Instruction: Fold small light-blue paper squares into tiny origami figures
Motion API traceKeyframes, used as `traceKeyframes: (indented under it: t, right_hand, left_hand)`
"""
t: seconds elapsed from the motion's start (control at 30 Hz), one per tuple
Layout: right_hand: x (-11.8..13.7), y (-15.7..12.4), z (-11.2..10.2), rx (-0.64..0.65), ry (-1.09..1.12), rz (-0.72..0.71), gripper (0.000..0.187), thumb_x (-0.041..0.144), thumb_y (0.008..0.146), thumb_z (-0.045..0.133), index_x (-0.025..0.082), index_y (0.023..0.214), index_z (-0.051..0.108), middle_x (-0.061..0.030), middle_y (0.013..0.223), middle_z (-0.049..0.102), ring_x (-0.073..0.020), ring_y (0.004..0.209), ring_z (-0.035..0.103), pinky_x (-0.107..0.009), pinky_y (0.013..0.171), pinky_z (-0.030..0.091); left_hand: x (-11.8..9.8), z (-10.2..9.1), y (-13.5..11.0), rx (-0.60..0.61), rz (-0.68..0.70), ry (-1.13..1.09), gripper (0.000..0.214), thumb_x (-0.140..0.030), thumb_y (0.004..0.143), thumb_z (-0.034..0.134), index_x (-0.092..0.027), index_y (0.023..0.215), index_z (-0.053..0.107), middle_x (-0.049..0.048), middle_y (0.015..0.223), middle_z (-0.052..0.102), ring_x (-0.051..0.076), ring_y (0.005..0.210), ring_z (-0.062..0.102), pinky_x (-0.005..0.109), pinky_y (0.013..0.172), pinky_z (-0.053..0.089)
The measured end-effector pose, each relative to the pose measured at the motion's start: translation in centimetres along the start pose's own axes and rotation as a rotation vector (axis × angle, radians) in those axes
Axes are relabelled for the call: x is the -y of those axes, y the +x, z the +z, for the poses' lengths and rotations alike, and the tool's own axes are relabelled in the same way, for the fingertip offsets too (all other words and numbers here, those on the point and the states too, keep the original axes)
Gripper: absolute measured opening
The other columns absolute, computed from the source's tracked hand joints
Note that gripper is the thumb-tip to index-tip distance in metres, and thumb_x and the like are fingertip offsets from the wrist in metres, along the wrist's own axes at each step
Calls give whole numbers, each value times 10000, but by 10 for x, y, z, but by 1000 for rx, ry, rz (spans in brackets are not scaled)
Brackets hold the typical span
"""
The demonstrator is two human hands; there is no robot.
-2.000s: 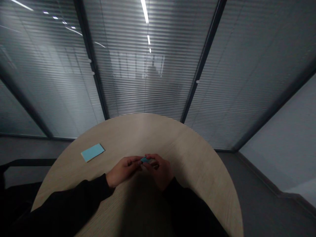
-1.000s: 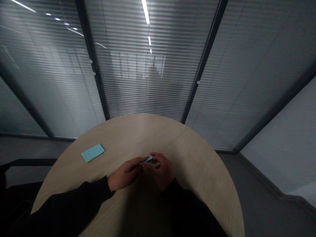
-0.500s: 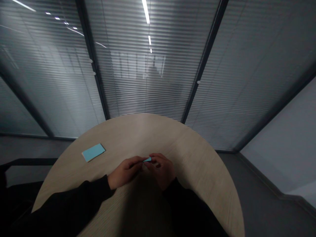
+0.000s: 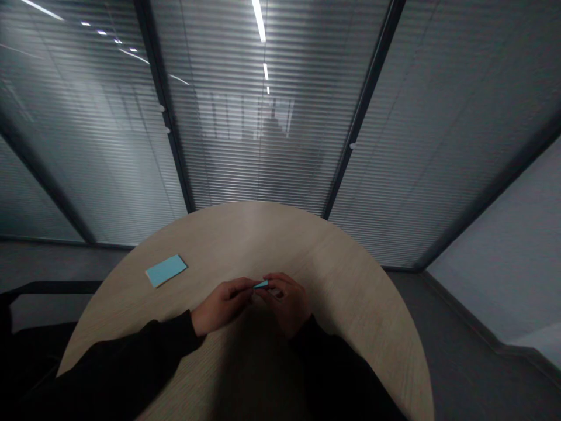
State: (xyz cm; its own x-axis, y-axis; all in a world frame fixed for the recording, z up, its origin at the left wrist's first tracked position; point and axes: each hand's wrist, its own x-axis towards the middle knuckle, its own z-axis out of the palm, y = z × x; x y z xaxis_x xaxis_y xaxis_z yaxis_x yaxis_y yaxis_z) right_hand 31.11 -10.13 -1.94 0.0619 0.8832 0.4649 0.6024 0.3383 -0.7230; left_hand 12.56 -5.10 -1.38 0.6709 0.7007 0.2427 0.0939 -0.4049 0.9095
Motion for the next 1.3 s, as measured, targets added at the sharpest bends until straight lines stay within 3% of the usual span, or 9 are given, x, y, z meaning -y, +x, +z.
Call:
traceKeyframes:
  t: [0.37,0.87,1.13,1.3]
  right_hand:
    - [-3,0,1,58,118,79,175,368,849,659,217,849,750,-58,974,725,-197,851,693,-284,676,556]
    - [-2,0,0,77,117,136,211,376,851,635,199,863,749,-65,919,731,-200,819,690,-271,641,537]
    - [-4,-1,0,103,152,98,209,376,870,627,209,854,752,-68,948,729,-207,884,691,-267,652,545]
    - [-8,-2,0,107,131,81,201,363,873,627,204,874,749,-68,959,728,-193,850,693,-260,632,548]
  left_hand:
    - [4,0,0,0,-65,-54,332,-342,930,507,-135,1112,693,101,982,710,200,871,622,315,813,470]
    - [2,-1,0,-11,-79,-18,324,-356,930,495,-125,1033,699,85,890,695,177,787,593,290,721,461]
    - [8,2,1,-48,-143,-95,377,-437,910,530,-109,967,707,42,731,623,127,631,503,241,581,385]
    - [8,1,1,-31,-146,-99,383,-442,908,537,-107,978,709,48,748,635,131,647,514,244,596,391]
